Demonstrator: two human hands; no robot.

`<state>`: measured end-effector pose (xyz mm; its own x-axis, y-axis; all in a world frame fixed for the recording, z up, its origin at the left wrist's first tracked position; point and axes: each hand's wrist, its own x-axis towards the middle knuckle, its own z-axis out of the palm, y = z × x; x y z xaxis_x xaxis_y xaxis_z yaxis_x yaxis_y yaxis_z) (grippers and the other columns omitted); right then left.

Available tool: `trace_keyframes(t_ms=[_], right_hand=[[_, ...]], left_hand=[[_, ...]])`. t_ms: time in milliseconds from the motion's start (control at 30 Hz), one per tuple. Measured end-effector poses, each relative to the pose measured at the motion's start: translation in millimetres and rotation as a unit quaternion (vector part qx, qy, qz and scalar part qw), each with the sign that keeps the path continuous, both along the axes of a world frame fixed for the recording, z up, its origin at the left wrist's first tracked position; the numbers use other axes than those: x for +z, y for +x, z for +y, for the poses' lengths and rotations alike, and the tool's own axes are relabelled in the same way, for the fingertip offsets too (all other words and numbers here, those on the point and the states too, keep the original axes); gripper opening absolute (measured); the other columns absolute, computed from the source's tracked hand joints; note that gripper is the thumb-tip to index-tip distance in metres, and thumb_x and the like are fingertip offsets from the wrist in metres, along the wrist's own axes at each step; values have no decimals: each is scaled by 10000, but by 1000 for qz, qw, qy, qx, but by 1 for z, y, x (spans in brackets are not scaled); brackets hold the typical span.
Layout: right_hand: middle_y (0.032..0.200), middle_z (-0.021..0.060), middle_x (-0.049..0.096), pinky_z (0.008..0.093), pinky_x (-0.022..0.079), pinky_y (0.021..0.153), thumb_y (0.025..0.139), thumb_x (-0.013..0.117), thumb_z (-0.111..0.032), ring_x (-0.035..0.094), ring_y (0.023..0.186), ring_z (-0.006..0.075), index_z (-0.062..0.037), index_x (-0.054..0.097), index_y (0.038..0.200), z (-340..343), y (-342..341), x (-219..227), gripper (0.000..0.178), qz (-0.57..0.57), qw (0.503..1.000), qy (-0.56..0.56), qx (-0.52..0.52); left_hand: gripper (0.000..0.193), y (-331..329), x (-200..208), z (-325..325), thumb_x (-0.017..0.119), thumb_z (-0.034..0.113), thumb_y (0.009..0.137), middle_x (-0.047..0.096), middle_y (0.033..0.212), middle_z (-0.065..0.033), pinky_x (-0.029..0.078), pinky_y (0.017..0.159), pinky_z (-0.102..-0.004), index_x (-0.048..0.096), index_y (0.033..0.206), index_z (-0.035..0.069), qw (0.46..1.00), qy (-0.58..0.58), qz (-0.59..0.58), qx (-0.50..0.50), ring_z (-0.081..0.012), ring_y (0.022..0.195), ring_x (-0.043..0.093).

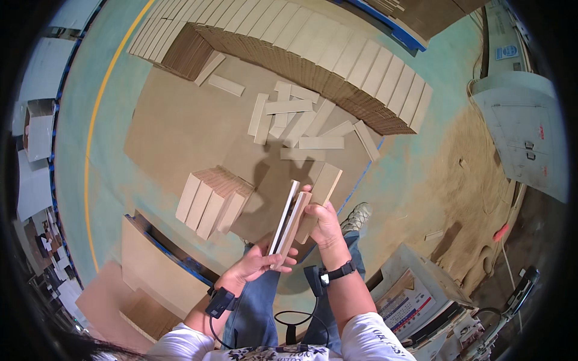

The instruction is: Sorting wood panels and feeding them into an industrial woodworking machine.

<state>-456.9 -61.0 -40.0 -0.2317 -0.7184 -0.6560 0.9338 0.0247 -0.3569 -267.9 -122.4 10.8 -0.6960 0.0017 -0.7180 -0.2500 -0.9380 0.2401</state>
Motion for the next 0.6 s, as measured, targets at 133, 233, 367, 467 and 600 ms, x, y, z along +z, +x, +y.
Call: trace_keyframes(t_ms=[133,233,367,467,600], right_hand=[[957,81,554,332,474,769,699,512,-9,562,870,210,-54,460,1114,-15,9,6,421,-3,1000,-1,1],[955,77,545,335,471,774,702,514,-1,556,884,206,-53,464,1104,-13,10,0,409,44,998,51,3],[967,86,522,344,442,842,716,510,37,527,982,214,-61,449,1050,-12,2,17,354,156,965,162,-137],[965,94,510,367,402,903,722,515,58,497,1051,246,-67,418,991,-11,11,36,312,222,939,150,-217],[934,98,539,495,315,977,722,542,60,475,1097,325,-81,361,936,2,51,36,314,359,925,19,-120]], left_hand=[[555,12,-9,-1,649,181,797,523,1120,-142,508,815,-378,368,1256,44,1000,-1,4,-23,-240,999,564],[535,21,-17,3,641,159,801,509,1143,-132,508,808,-357,375,1249,36,998,-67,-19,5,-231,1006,558],[463,35,-20,5,605,132,825,497,1166,-131,461,887,-386,399,1226,25,992,-75,-83,51,-245,1050,534],[393,27,-12,8,580,166,847,497,1172,-134,430,926,-415,441,1185,22,985,-3,-97,144,-271,1065,522],[352,-6,-2,6,548,246,870,494,1186,-136,434,915,-433,486,1134,22,946,208,-23,248,-307,1061,517]])
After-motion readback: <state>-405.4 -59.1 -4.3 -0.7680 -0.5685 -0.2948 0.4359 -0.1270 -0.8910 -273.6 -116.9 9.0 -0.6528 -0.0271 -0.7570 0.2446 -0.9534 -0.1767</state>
